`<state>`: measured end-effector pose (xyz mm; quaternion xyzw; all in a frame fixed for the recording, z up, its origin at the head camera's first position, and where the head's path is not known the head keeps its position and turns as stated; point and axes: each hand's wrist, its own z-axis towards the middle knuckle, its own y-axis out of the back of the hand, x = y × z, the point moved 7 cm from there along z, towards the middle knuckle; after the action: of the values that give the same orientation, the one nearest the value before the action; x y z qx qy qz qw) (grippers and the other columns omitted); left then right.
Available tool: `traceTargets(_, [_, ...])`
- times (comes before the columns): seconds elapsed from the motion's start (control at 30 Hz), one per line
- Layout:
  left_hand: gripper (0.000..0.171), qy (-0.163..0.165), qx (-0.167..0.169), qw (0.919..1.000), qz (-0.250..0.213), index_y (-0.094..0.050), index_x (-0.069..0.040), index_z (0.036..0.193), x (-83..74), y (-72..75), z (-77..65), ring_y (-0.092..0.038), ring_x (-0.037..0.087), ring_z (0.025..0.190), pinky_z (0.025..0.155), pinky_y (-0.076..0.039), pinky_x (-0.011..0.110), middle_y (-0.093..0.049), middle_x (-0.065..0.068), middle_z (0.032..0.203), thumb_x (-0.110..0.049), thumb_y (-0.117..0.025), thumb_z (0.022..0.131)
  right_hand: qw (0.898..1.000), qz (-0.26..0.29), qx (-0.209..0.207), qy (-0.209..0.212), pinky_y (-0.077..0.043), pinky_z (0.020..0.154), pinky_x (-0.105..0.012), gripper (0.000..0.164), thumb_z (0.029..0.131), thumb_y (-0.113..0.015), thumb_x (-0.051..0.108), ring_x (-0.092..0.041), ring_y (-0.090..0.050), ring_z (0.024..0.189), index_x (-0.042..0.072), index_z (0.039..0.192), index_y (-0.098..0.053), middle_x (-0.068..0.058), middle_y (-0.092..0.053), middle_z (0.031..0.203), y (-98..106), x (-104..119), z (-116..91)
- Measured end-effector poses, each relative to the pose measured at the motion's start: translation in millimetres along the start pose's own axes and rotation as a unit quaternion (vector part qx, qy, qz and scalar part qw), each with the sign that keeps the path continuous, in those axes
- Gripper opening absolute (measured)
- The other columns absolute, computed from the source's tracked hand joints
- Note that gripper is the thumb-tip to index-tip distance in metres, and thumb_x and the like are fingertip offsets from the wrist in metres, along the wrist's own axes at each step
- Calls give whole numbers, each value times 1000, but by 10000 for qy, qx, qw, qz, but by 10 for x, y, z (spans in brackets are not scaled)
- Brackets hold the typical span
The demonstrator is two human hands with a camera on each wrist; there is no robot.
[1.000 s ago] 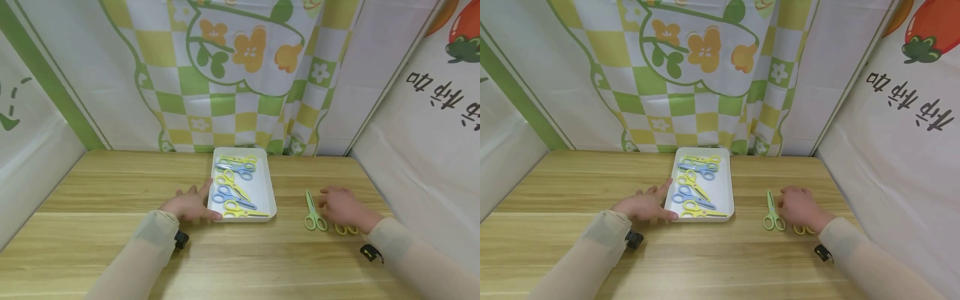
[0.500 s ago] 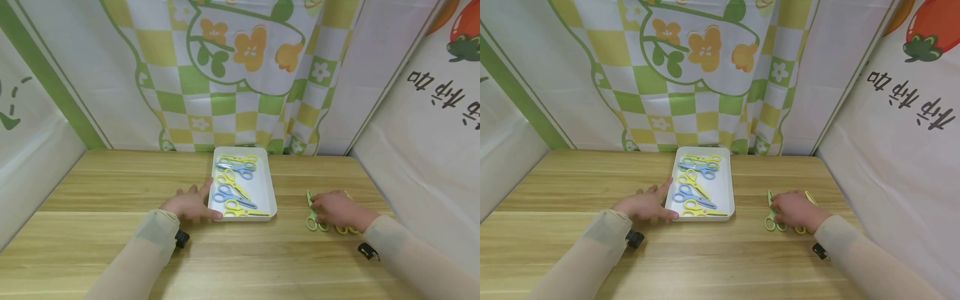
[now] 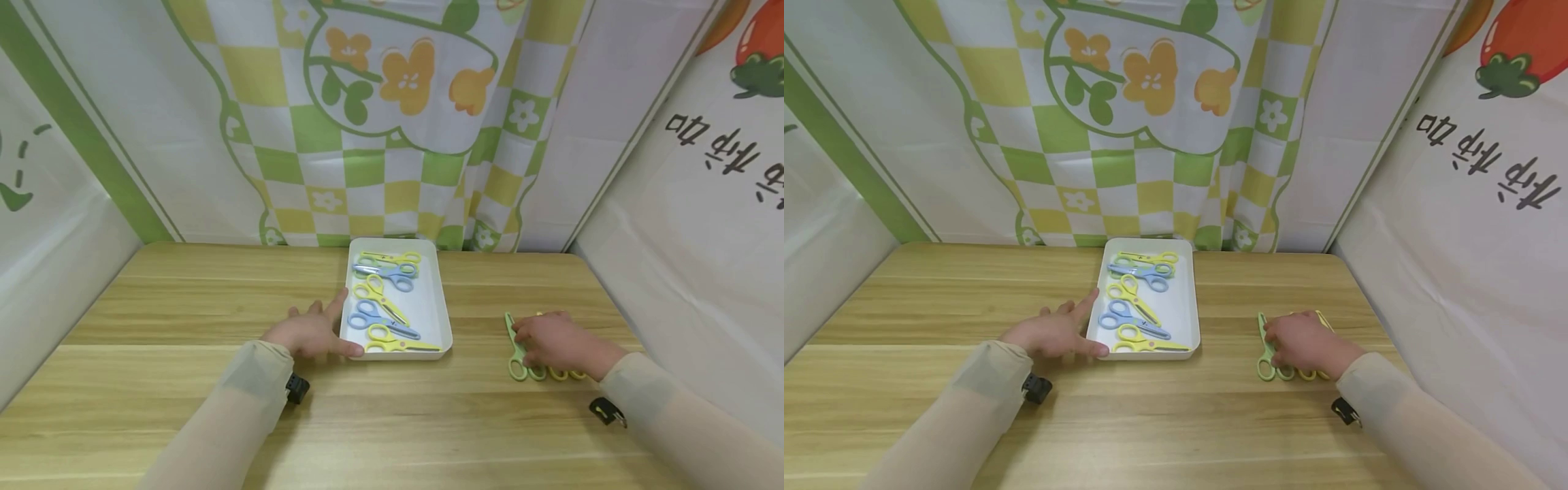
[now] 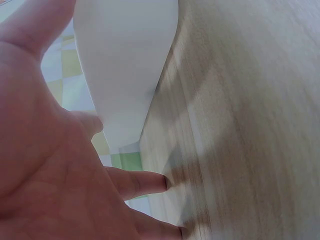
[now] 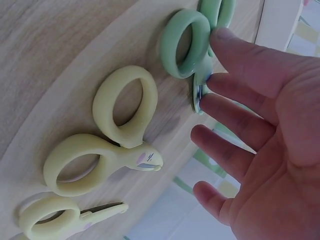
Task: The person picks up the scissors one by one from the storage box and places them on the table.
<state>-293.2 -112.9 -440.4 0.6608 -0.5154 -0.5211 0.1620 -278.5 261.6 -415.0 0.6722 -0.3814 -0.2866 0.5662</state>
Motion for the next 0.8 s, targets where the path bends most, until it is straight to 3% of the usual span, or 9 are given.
traceTargets(0.43, [128,30,15,10000,-61,7,-22,161,-5,1,-11,8,69,132,102,5,78,1,40,155,-67,-76,74,9996,205,69,-180,-34,90,-73,36,78,-85,26,-40,-61,113,5,106,-74,-17,-62,132,45,14,-29])
traceTargets(0.57, [128,53,11,10000,-44,8,-23,161,3,-1,-9,8,70,132,101,3,79,1,39,156,-67,-75,74,9997,189,-146,-62,-37,88,-69,24,81,-82,26,-36,-64,107,10,97,-74,-16,-65,127,76,25,-22])
traceTargets(0.67, [129,77,9,9999,-79,7,-23,161,20,-6,-1,8,70,131,99,2,81,2,38,156,-69,-75,72,9989,294,-345,-75,-36,87,-65,9,84,-78,23,-22,-66,87,18,84,-70,-4,-72,100,102,23,7])
traceTargets(0.73, [130,88,9,9999,-103,7,-24,161,20,-5,-3,8,70,131,99,2,81,2,38,157,-69,-76,72,9983,347,-451,-108,-36,85,-64,13,85,-76,22,-14,-61,76,22,79,-64,6,-67,85,121,18,27])
traceTargets(0.8, [130,90,13,9999,-125,7,-24,161,18,-5,-7,8,70,131,99,2,81,2,38,157,-69,-76,71,9980,306,-552,-90,-37,81,-61,12,87,-74,21,-11,-58,73,21,81,-63,11,-62,79,140,26,50])
